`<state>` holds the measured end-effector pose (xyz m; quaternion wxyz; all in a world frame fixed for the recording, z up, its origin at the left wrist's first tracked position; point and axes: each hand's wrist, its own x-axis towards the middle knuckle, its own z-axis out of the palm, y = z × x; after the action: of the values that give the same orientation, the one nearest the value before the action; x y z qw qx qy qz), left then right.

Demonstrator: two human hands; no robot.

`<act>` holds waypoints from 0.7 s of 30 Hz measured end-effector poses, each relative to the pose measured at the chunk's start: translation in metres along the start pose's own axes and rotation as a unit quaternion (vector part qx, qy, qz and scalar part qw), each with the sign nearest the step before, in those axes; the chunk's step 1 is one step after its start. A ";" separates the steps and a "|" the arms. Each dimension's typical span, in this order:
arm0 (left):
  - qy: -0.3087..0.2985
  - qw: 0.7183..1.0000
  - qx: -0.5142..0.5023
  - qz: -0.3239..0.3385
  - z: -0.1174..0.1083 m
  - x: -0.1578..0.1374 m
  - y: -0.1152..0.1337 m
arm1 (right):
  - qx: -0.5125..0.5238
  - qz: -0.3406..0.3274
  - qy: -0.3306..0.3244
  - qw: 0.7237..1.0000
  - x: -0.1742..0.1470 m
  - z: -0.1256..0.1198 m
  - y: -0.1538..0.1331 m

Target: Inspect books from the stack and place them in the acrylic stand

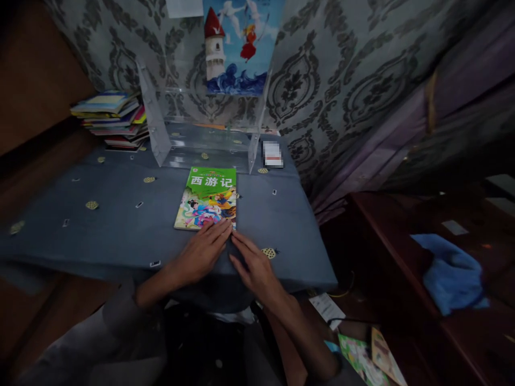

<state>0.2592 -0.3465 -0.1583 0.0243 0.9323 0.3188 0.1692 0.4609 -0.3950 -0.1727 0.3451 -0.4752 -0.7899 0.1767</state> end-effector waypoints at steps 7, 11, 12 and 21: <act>0.016 0.999 -0.007 -0.043 -0.009 -0.023 -0.002 | -0.017 0.006 -0.018 1.000 0.001 -0.004 -0.002; 0.021 0.997 -0.005 -0.075 -0.016 -0.038 -0.005 | -0.030 0.008 -0.028 0.999 0.002 -0.004 -0.003; 0.023 0.996 -0.001 -0.084 -0.018 -0.042 -0.006 | -0.033 0.006 -0.027 0.999 0.002 -0.005 -0.002; 0.043 0.979 0.059 -0.192 -0.027 -0.069 -0.007 | -0.109 -0.067 -0.015 0.992 0.022 -0.010 -0.011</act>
<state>0.1952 -0.3839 -0.1541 -0.0128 0.8455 0.5017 0.1820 0.4545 -0.3818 -0.1513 0.2902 -0.4535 -0.8395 0.0736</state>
